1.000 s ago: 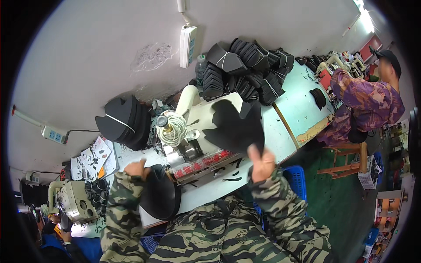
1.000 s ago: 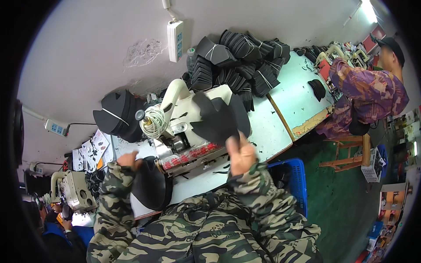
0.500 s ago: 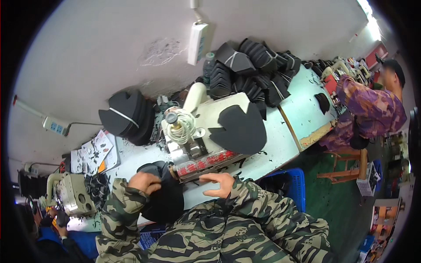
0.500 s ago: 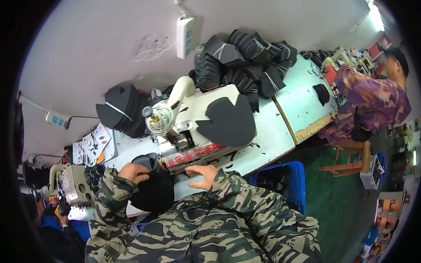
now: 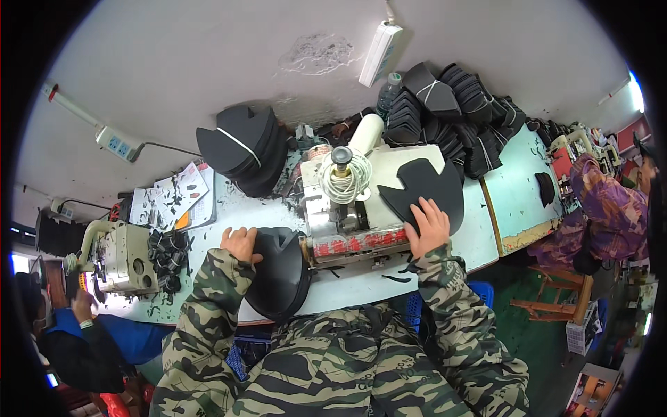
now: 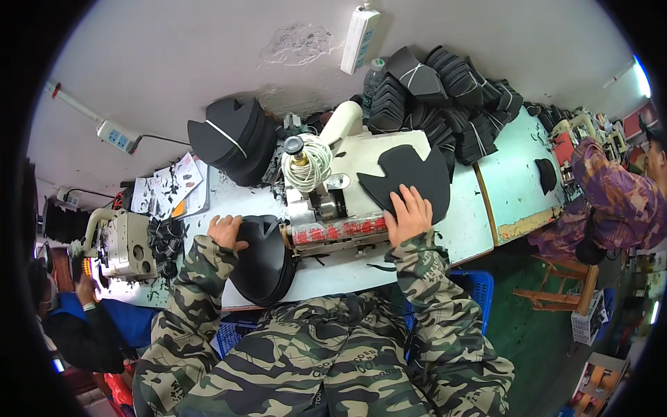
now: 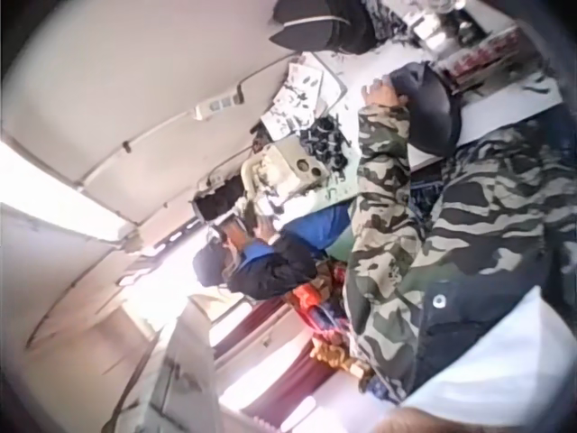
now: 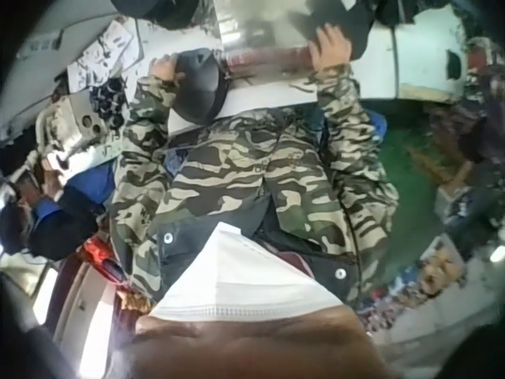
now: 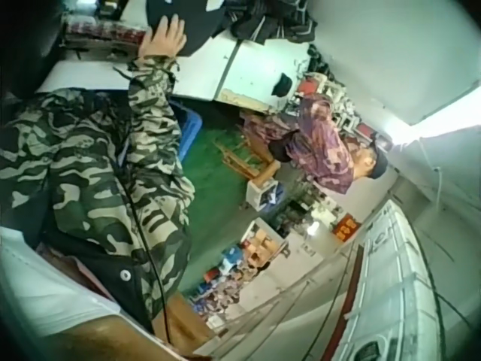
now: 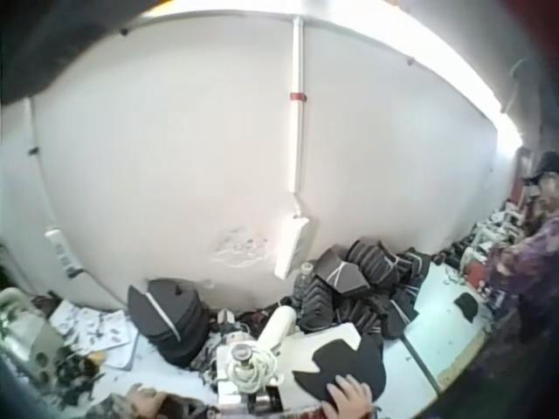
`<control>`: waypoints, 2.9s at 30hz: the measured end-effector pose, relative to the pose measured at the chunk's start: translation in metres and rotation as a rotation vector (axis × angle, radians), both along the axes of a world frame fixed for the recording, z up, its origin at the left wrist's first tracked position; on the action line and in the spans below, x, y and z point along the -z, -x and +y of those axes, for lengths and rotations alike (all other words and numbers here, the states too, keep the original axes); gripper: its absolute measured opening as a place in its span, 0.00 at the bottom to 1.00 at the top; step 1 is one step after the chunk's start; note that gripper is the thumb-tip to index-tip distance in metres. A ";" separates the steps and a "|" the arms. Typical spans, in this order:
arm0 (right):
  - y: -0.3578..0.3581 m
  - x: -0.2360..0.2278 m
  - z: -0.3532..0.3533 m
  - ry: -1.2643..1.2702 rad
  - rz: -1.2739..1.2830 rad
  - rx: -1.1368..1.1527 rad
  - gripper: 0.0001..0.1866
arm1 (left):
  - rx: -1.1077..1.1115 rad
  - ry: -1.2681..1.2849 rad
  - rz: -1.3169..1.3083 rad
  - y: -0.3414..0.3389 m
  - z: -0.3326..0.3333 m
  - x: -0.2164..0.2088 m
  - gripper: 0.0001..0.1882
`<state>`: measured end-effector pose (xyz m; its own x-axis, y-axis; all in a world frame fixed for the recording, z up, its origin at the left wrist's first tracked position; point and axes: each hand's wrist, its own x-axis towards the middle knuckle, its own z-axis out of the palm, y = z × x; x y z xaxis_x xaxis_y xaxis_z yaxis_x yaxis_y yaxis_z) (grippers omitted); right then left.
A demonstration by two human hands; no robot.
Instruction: Sewing black fabric components for shoes using an industrial sewing machine.
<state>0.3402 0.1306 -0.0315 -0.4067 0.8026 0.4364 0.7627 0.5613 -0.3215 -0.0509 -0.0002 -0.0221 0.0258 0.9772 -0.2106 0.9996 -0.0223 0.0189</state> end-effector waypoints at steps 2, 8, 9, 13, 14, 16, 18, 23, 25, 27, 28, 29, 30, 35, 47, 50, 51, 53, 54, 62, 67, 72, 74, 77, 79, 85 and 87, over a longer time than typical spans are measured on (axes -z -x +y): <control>0.025 -0.015 -0.009 0.077 0.089 -0.066 0.17 | 0.095 -0.145 0.102 0.002 -0.010 0.017 0.19; 0.083 -0.003 -0.029 0.432 0.102 -0.092 0.09 | 0.238 0.235 -0.371 -0.075 0.003 -0.048 0.10; 0.100 -0.005 -0.024 0.398 0.091 -0.142 0.09 | 0.242 0.299 -0.494 -0.074 -0.005 -0.071 0.11; 0.066 -0.015 -0.008 0.305 0.307 0.042 0.09 | 0.318 0.347 -0.841 -0.092 0.009 -0.071 0.11; 0.060 -0.022 -0.017 0.685 0.412 -0.114 0.12 | 0.270 0.306 -0.983 -0.089 0.008 -0.069 0.11; 0.040 -0.022 -0.045 1.197 0.651 -0.451 0.20 | 0.018 0.199 -1.151 -0.098 0.013 -0.064 0.11; 0.032 -0.009 -0.068 1.303 0.684 -0.655 0.24 | -0.146 0.076 -1.219 -0.103 0.020 -0.042 0.11; 0.044 0.011 -0.080 1.255 0.818 -0.067 0.16 | -0.374 0.104 -1.018 -0.118 0.042 -0.021 0.12; 0.046 -0.001 -0.073 1.217 0.771 -0.004 0.15 | -0.550 0.250 -1.056 -0.119 0.055 -0.015 0.13; 0.053 -0.005 -0.070 1.166 0.700 0.000 0.15 | -0.220 0.046 -0.564 -0.113 0.069 -0.004 0.15; 0.058 -0.012 -0.069 1.209 0.749 0.003 0.15 | -0.247 0.037 -0.584 -0.110 0.073 -0.003 0.15; 0.059 -0.008 -0.070 1.209 0.751 -0.003 0.15 | -0.250 0.034 -0.579 -0.107 0.074 -0.003 0.15; 0.058 0.001 -0.072 1.299 0.823 0.002 0.15 | -0.255 0.063 -0.666 -0.111 0.078 -0.009 0.15; 0.054 -0.038 -0.101 2.013 0.923 0.063 0.19 | -0.278 0.383 -0.741 -0.110 0.094 -0.018 0.15; -0.026 -0.035 -0.011 0.059 -0.055 -0.003 0.23 | -0.097 0.197 0.048 -0.004 0.027 0.000 0.18; 0.019 -0.037 -0.054 0.331 0.312 -0.325 0.21 | -0.157 0.099 0.070 -0.016 0.013 -0.012 0.13; 0.030 -0.038 -0.067 0.575 0.374 -0.388 0.21 | -0.161 0.083 0.063 -0.016 0.011 -0.011 0.12; 0.044 -0.033 -0.079 0.771 0.379 -0.536 0.25 | 0.057 0.311 -0.057 -0.030 0.011 -0.042 0.12; 0.038 -0.027 -0.081 0.842 0.396 -0.535 0.29 | 0.250 0.281 -0.392 -0.042 0.017 -0.048 0.11; 0.046 0.014 -0.071 1.413 0.794 -0.215 0.15 | -0.253 0.092 -0.778 -0.114 0.030 -0.033 0.10; 0.058 0.015 -0.053 1.368 0.714 -0.113 0.12 | -0.276 0.029 -0.570 -0.111 0.058 -0.012 0.14; 0.048 0.022 -0.073 1.553 1.002 -0.116 0.16 | -0.270 0.122 -0.694 -0.119 0.084 -0.007 0.15; 0.043 0.001 -0.088 1.809 1.033 -0.032 0.16 | -0.231 0.241 -0.708 -0.121 0.096 -0.007 0.15; 0.032 -0.023 -0.082 1.668 0.891 -0.160 0.17 | 0.063 0.077 -1.028 -0.081 0.091 0.022 0.13; 0.015 -0.052 -0.066 1.214 0.814 -0.040 0.18 | -0.121 -0.197 -0.579 -0.061 0.075 0.016 0.12; -0.035 -0.054 0.003 0.017 0.263 0.009 0.18 | 0.065 0.293 0.070 0.012 0.018 0.023 0.16; -0.024 -0.023 -0.010 0.092 0.205 0.012 0.21 | 0.035 0.207 0.082 0.000 0.017 0.022 0.16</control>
